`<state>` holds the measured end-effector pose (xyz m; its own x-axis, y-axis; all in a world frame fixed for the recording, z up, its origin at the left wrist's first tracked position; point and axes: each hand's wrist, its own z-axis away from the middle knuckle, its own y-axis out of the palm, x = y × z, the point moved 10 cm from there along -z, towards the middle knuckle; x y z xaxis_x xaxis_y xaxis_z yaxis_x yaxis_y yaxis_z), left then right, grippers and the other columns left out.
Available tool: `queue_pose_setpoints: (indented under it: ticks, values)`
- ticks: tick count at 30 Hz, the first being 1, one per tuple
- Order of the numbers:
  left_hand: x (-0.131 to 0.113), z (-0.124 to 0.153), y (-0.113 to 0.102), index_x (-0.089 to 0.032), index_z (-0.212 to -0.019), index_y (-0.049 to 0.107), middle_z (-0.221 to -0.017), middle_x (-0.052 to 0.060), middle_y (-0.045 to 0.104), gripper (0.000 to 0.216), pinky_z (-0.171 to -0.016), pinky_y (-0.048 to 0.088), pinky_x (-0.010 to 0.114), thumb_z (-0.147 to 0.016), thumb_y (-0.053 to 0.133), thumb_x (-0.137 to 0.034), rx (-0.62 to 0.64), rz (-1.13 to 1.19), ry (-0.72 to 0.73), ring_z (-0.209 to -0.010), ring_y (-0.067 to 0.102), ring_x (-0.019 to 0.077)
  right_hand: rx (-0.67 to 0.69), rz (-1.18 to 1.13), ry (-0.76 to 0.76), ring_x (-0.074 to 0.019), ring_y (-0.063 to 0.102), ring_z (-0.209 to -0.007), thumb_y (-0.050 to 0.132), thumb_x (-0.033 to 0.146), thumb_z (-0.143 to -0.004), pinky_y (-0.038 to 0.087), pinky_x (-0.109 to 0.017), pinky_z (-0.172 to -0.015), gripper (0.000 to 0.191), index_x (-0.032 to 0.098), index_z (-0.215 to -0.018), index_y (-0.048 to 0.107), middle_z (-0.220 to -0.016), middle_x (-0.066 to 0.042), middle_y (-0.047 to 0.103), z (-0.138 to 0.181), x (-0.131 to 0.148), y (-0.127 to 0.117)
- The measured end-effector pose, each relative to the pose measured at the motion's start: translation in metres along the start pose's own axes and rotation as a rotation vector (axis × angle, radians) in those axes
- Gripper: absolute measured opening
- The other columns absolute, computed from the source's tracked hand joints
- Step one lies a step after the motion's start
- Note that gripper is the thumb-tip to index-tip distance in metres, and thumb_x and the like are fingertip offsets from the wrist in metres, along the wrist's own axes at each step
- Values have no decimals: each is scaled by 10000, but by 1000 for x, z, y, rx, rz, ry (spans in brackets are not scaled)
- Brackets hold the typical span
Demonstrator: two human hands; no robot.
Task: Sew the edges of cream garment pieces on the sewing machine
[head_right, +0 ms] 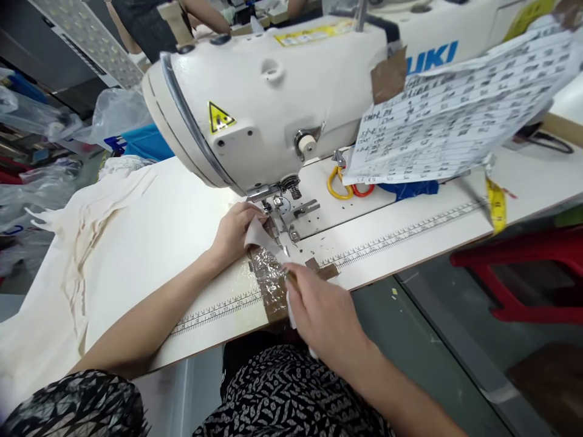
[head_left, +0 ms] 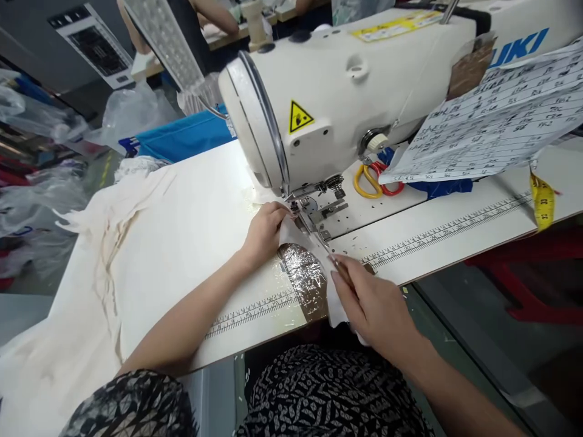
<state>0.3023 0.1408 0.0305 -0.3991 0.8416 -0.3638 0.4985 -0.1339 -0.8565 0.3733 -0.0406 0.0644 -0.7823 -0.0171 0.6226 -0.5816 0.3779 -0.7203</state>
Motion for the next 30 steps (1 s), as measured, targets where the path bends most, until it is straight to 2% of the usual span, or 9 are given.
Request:
queue_pose_setpoints:
  ticks: [3, 5, 10, 17, 24, 30]
  values:
    - [3, 0, -6, -174, -928, 719, -1056, 85, 716, 153, -859, 604, 372, -980, 580, -212, -10, 106, 16, -987, 677, 210, -71, 223, 110, -197, 696, -594, 336, 384, -1082, 399, -278, -485, 429, 111, -1238, 627, -821, -86, 778, -6, -30, 9]
    - [4, -2, -9, -183, -904, 723, -1033, 78, 722, 180, -851, 604, 363, -991, 574, -237, -15, 139, -8, -970, 688, 203, -70, 308, 121, -199, 698, -606, 324, 376, -1086, 366, -285, -492, 446, 109, -1287, 620, -801, -72, 776, -14, -37, 17]
    - [2, -3, -12, -180, -862, 721, -978, 76, 724, 243, -817, 600, 333, -1012, 548, -262, -54, 165, 3, -927, 700, 192, -77, 351, -13, -174, 722, -756, 369, 268, -1071, 391, -291, -546, 373, 150, -1253, 673, -1028, -63, 797, -32, -21, 29]
    - [7, -3, -12, -194, -856, 719, -968, 59, 728, 184, -805, 598, 336, -977, 589, -243, -78, 246, -7, -911, 700, 198, -205, 413, -124, -123, 672, -650, 404, 221, -1056, 369, -272, -504, 338, 140, -1162, 714, -894, -29, 789, -38, -7, 24]
    - [6, -4, -9, -186, -912, 700, -990, 65, 716, 122, -814, 594, 359, -953, 599, -243, -64, 218, -7, -938, 685, 207, -152, 449, -101, -128, 676, -674, 411, 225, -1065, 371, -271, -519, 335, 143, -1200, 707, -914, -49, 789, -42, -11, 30]
    - [7, -8, -2, -172, -925, 663, -960, 67, 699, 63, -733, 572, 350, -906, 646, -229, 3, 111, -60, -875, 650, 213, -166, 487, -125, -124, 654, -646, 408, 218, -1071, 368, -271, -523, 333, 142, -1200, 706, -894, -43, 784, -41, -8, 29]
